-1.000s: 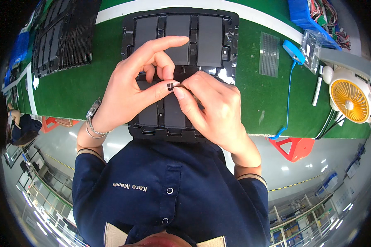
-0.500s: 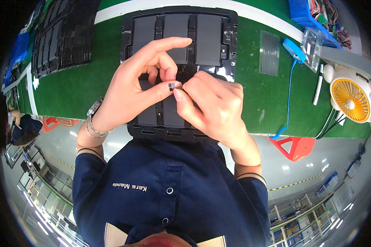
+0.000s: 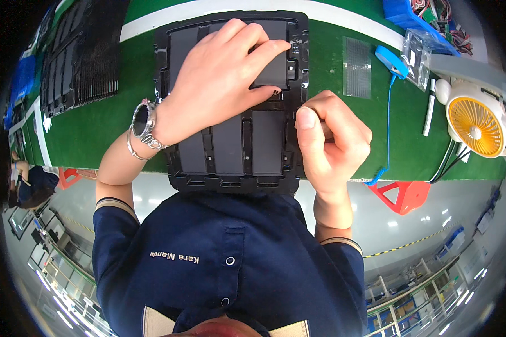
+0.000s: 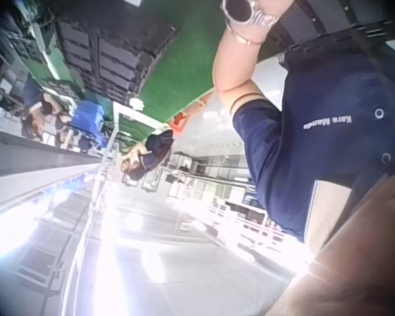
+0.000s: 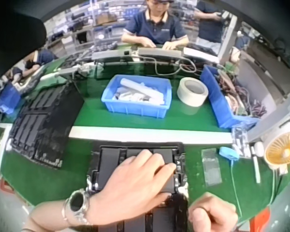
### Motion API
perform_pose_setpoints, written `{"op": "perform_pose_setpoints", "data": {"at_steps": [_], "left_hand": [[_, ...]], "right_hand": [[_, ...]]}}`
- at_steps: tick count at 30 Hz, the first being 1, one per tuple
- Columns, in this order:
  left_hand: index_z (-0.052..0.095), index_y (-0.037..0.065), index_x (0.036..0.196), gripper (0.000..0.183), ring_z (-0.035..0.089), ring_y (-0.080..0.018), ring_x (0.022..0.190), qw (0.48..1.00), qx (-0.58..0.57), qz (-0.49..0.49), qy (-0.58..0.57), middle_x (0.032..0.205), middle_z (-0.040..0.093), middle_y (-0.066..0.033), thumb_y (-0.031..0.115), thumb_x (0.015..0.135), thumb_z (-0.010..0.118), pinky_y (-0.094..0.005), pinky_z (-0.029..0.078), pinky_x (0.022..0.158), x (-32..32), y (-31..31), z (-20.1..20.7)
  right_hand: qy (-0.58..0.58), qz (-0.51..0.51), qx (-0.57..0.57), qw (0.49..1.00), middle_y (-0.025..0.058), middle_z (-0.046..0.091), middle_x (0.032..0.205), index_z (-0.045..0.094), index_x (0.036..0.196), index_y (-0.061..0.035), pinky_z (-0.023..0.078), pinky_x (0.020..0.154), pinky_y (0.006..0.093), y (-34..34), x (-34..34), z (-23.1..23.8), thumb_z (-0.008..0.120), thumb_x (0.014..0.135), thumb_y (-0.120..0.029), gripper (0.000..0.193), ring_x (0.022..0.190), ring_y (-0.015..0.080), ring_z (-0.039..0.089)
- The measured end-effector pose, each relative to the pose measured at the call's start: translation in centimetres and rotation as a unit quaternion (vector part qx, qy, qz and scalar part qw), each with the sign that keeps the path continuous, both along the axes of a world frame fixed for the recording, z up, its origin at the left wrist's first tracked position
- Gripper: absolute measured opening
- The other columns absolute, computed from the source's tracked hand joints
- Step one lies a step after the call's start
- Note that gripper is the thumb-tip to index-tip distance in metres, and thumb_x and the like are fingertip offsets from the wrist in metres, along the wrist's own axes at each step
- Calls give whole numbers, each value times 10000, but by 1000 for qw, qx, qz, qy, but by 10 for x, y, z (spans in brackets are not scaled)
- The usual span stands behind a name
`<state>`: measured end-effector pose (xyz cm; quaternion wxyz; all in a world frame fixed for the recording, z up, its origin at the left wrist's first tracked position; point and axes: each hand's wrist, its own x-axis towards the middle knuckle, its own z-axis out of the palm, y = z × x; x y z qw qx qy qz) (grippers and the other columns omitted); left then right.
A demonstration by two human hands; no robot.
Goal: Manually inserting components into a plastic tray on an assembly line.
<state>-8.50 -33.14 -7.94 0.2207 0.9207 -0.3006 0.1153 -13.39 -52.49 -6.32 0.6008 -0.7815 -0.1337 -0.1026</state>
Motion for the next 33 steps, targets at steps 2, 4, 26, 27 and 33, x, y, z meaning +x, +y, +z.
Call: {"op": "perform_pose_setpoints", "data": {"at_steps": [2, 4, 26, 27, 33], "left_hand": [[608, 117, 1161, 526, 583, -202, 843, 1000, 3, 5, -11, 912, 592, -7, 254, 691, 799, -326, 507, 651, 2, 2, 1], [596, 125, 1218, 537, 614, -207, 760, 1000, 2, 19, 7, 900, 636, -7, 310, 746, 771, -314, 503, 601, -3, 6, 8], [595, -33, 1153, 259, 657, -149, 947, 658, -498, 19, 565, 970, 695, -103, 72, 917, 614, -286, 516, 865, -60, 36, 39], [595, -35, 1146, 250, 658, -150, 946, 667, -490, 23, 561, 967, 694, -103, 55, 914, 610, -292, 516, 875, -61, 37, 40], [596, -41, 1136, 246, 652, -133, 938, 723, -458, 12, 518, 935, 695, -87, -21, 891, 592, -289, 512, 886, -67, 42, 40]], "right_hand": [[19, -8, 12, 1000, 23, 539, 640, 575, 727, 29, 267, 473, 213, -1, -2, 2, 632, 861, -14, 152, 510, 49, 380], [33, -14, 24, 999, 17, 534, 640, 570, 725, 28, 262, 475, 215, -2, -2, 3, 624, 864, -12, 155, 516, 46, 374], [187, 103, -7, 977, 25, 574, 675, 637, 828, 49, 337, 531, 232, 29, -4, 21, 589, 890, -57, 133, 581, 67, 452], [195, 108, -4, 975, 25, 567, 674, 632, 837, 63, 334, 540, 224, 31, -5, 23, 572, 901, -76, 164, 589, 65, 454], [203, 116, -4, 972, 52, 628, 719, 640, 830, 59, 352, 547, 223, 36, -4, 26, 580, 890, -69, 154, 600, 70, 480]]}}
